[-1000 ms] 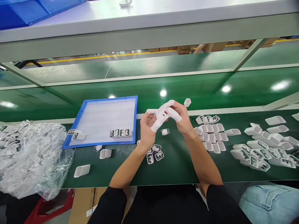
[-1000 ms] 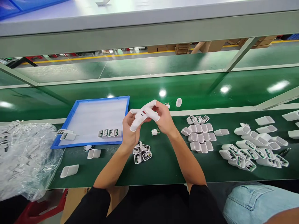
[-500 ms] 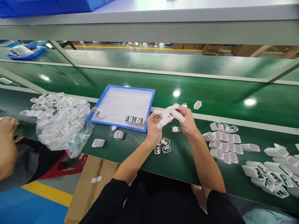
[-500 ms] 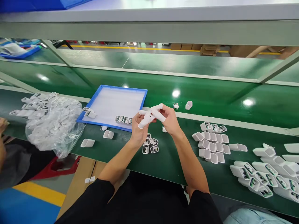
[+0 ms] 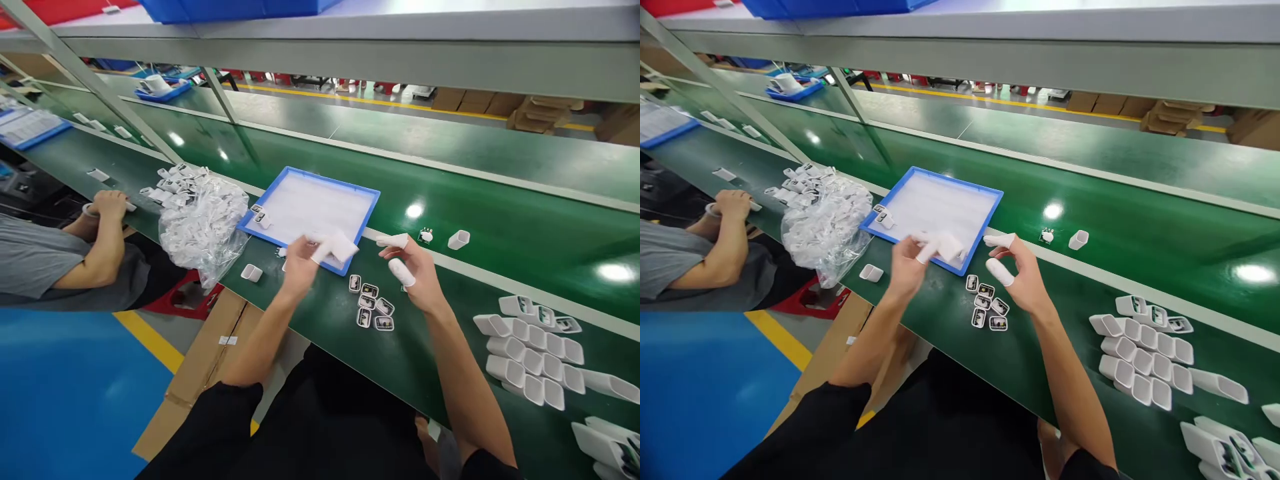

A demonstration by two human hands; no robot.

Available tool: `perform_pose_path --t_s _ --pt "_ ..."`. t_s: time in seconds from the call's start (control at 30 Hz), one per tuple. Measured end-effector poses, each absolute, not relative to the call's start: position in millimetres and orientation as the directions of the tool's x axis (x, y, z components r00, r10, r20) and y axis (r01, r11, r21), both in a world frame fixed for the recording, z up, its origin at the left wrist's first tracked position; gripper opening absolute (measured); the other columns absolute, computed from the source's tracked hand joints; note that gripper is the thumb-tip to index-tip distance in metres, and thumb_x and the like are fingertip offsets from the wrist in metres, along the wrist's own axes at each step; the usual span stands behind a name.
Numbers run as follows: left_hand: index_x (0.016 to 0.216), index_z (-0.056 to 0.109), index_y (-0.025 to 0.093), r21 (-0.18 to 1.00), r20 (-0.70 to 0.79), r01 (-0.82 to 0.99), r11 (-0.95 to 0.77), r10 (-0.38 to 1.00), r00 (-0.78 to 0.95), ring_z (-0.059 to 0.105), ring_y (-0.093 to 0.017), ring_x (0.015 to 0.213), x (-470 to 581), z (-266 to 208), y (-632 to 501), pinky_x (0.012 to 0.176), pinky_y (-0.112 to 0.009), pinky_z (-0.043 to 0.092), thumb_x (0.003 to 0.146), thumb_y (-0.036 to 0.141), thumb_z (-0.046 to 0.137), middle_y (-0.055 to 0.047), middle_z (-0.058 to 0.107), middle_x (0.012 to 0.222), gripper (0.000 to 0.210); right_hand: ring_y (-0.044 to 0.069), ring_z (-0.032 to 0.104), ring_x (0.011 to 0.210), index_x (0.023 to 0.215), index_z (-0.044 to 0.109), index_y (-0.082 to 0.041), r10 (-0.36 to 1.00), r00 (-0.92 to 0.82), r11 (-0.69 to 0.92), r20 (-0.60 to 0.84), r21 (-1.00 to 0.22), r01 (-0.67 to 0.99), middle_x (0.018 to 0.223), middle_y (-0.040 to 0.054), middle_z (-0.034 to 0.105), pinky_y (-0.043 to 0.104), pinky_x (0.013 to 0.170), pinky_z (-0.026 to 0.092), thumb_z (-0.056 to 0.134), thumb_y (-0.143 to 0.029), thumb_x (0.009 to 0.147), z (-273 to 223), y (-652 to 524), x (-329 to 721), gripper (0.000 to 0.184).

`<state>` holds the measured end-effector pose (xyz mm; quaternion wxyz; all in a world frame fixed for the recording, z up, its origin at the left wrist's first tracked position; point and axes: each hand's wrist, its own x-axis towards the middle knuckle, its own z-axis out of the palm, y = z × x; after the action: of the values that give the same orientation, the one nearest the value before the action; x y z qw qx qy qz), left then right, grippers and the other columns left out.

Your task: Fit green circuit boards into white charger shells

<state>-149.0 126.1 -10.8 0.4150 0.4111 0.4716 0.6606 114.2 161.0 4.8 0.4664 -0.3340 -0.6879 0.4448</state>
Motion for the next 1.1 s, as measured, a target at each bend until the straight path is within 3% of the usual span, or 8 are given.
perform_pose_path --t_s 0.1,0.2,0.37,0.53,0.63,0.77,0.97,1.1 --pt "0.096 0.075 0.022 0.876 0.390 0.436 -0.205 0.833 -0.392 0.077 -0.019 0.098 -210 -16 148 0.094 -0.034 0.069 0.093 0.031 0.087 -0.003 0.072 0.103 0.016 0.028 0.075 0.104 0.128 0.082 -0.034 0.896 -0.276 0.388 0.347 -0.915 0.109 0.112 0.0069 0.077 0.049 0.099 0.064 0.069 -0.070 0.106 5 165 120 0.044" --pt "0.083 0.066 0.021 0.737 0.309 0.675 0.021 0.878 -0.365 0.075 -0.019 0.091 -242 -31 168 0.093 -0.036 0.070 0.092 0.020 0.076 -0.004 0.068 0.099 0.013 0.027 0.076 0.104 0.124 0.083 -0.034 0.920 -0.189 0.377 0.343 -0.905 0.197 0.116 0.0063 0.079 0.050 0.102 0.063 0.071 -0.067 0.106 2 175 130 0.039" --pt "0.074 0.059 0.024 0.700 0.179 0.700 0.142 0.914 -0.364 0.072 -0.023 0.080 -242 -63 179 0.088 -0.041 0.066 0.084 0.023 0.079 -0.003 0.067 0.085 0.022 0.029 0.077 0.107 0.119 0.085 -0.030 0.970 -0.053 0.243 0.238 -0.923 0.298 0.116 0.0076 0.083 0.053 0.110 0.061 0.071 -0.069 0.103 -5 194 162 0.044" --pt "0.084 0.068 0.023 0.694 0.134 0.693 0.195 0.911 -0.390 0.075 -0.028 0.086 -244 -69 177 0.096 -0.047 0.064 0.089 0.032 0.077 -0.006 0.073 0.089 0.014 0.029 0.075 0.103 0.115 0.085 -0.026 0.997 -0.040 0.082 0.071 -0.856 0.511 0.119 0.0096 0.084 0.048 0.098 0.061 0.069 -0.061 0.103 -4 203 200 0.040" --pt "0.105 0.073 0.021 0.682 0.271 0.718 0.141 0.862 -0.428 0.075 -0.031 0.104 -240 -61 171 0.106 -0.049 0.062 0.092 0.034 0.077 -0.011 0.075 0.111 0.018 0.027 0.074 0.098 0.115 0.083 -0.026 0.992 -0.103 0.019 -0.068 -0.738 0.674 0.115 0.0088 0.083 0.044 0.090 0.059 0.073 -0.052 0.097 -12 207 215 0.033" --pt "0.118 0.074 0.022 0.666 0.549 0.727 -0.167 0.769 -0.326 0.072 -0.029 0.113 -198 -43 163 0.108 -0.046 0.061 0.097 0.038 0.079 -0.010 0.074 0.118 0.027 0.028 0.075 0.106 0.117 0.077 -0.026 0.889 -0.259 0.039 -0.377 -0.503 0.863 0.126 0.0075 0.081 0.038 0.085 0.059 0.093 -0.043 0.076 -30 210 214 0.047" --pt "0.116 0.075 0.025 0.686 0.174 0.641 -0.345 0.933 0.315 0.076 -0.027 0.109 -79 -33 228 0.106 -0.042 0.061 0.100 0.026 0.078 -0.007 0.075 0.121 0.017 0.030 0.075 0.099 0.096 0.070 -0.025 0.827 -0.190 0.027 -0.529 -0.300 0.954 0.112 0.0071 0.082 0.039 0.080 0.050 0.093 -0.018 0.067 -41 210 183 0.038" --pt "0.118 0.071 0.016 0.553 -0.077 0.820 -0.150 0.970 0.229 0.073 -0.040 0.124 -16 -48 303 0.111 -0.051 0.057 0.091 0.020 0.086 -0.021 0.070 0.135 0.031 0.033 0.075 0.101 0.091 0.066 -0.025 0.837 -0.188 0.023 -0.514 -0.310 0.951 0.110 0.0099 0.082 0.040 0.081 0.049 0.089 -0.019 0.070 -41 208 173 0.031"
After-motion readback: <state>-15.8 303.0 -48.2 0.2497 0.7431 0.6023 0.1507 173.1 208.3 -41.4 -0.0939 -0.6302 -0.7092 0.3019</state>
